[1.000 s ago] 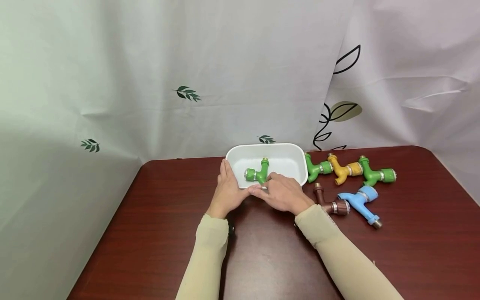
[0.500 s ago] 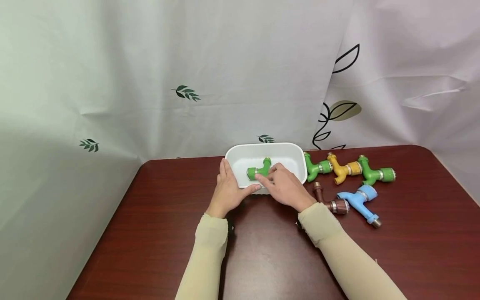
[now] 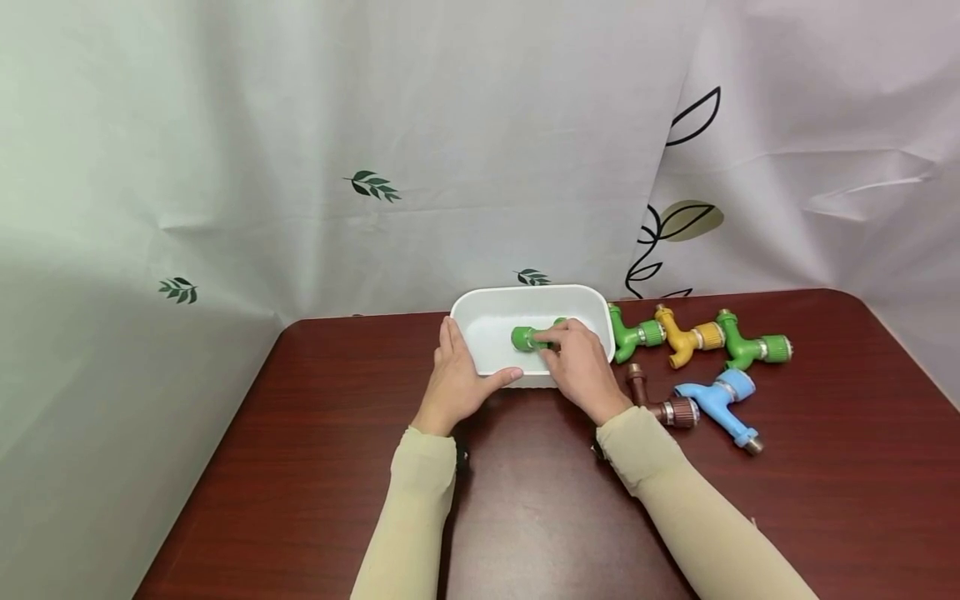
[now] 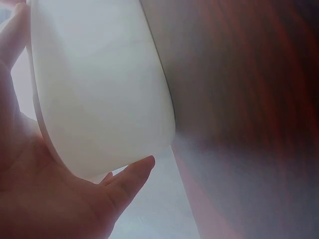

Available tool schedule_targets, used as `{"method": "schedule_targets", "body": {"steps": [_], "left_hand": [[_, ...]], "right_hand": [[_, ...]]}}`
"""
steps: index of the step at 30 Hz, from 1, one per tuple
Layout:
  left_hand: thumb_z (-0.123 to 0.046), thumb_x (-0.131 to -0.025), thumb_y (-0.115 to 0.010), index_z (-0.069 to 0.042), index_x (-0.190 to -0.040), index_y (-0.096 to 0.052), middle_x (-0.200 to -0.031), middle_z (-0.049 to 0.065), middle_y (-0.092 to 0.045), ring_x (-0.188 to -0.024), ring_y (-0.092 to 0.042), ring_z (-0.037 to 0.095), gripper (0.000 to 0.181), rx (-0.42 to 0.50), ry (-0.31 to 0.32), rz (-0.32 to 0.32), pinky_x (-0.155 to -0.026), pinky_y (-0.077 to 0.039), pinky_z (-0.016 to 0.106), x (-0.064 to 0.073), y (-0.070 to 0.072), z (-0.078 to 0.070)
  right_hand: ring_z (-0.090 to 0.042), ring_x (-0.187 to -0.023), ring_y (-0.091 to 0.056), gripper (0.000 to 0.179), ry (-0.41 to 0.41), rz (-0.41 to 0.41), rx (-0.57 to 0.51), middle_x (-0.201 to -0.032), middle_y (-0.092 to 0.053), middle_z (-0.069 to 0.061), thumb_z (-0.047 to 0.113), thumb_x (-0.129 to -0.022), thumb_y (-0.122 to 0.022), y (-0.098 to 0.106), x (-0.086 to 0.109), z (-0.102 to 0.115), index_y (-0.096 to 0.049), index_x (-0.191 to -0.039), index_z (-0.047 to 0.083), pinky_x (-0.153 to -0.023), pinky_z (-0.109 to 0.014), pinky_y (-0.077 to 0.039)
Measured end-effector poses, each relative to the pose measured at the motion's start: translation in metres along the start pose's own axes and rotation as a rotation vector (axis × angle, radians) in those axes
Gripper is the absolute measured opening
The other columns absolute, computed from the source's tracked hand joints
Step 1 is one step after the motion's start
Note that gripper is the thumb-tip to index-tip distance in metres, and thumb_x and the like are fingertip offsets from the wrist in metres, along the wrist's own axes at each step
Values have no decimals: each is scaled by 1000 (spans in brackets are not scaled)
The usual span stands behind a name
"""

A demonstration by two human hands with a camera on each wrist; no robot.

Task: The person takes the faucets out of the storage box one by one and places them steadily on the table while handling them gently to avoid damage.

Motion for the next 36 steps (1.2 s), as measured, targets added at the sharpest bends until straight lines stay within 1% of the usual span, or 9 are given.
{"method": "schedule_targets", "body": {"steps": [4,9,15,20,24,28,36], "left_hand": [[-62,-77,-78,9,-156,5,-166,20,8,-146,-19,49,135,1,-3,-6,-114,-30,50,0,0,0],[-62,-78,-78,7,-156,8,-166,19,10,-146,-18,48,135,1,7,5,-114,-30,50,0,0,0],[-61,-78,-78,7,-156,7,-166,21,8,-146,-19,48,134,4,3,1,-114,-31,51,0,0,0],[-60,-78,-79,8,-156,5,-166,21,6,-145,-20,49,134,12,-4,-6,-113,-32,52,1,0,0],[-61,-78,-78,6,-157,7,-167,19,8,-145,-20,48,134,12,3,0,-113,-32,51,1,0,0],[-62,-78,-78,6,-157,8,-167,17,10,-146,-18,47,135,14,8,6,-112,-33,52,2,0,0],[-63,-77,-78,7,-157,5,-167,19,7,-145,-21,49,135,5,4,-11,-112,-33,52,1,-1,1]], "right_hand": [[-31,-102,-66,21,-4,-21,4,-109,-72,-15,2,-89,-72,1,0,0,-78,-109,2,-87,-44,-51],[-32,-110,-66,21,-7,-52,-32,-112,-72,-16,1,-91,-71,4,1,0,-77,-111,2,-92,-46,-50],[-30,-106,-67,20,-25,-91,-59,-109,-73,-14,4,-92,-70,8,1,0,-78,-111,4,-87,-44,-51],[-29,-106,-67,20,-28,-107,-76,-110,-73,-14,4,-92,-71,12,1,1,-78,-111,4,-85,-43,-53],[-29,-107,-67,21,-12,-127,-83,-110,-73,-15,3,-90,-73,15,1,5,-78,-110,4,-86,-43,-52],[-29,-105,-68,20,0,-148,-90,-109,-73,-15,2,-88,-74,17,1,7,-79,-108,3,-86,-44,-51],[-28,-106,-67,19,16,-161,-107,-106,-74,-13,1,-87,-73,23,2,13,-80,-105,3,-85,-44,-51]]}}
Point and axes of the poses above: each hand's wrist, its own x-axis away from the middle knuckle, its own y-axis out of the back of the hand, z = x × y, the point moved 3 cm from there along -x, towards the middle knuckle
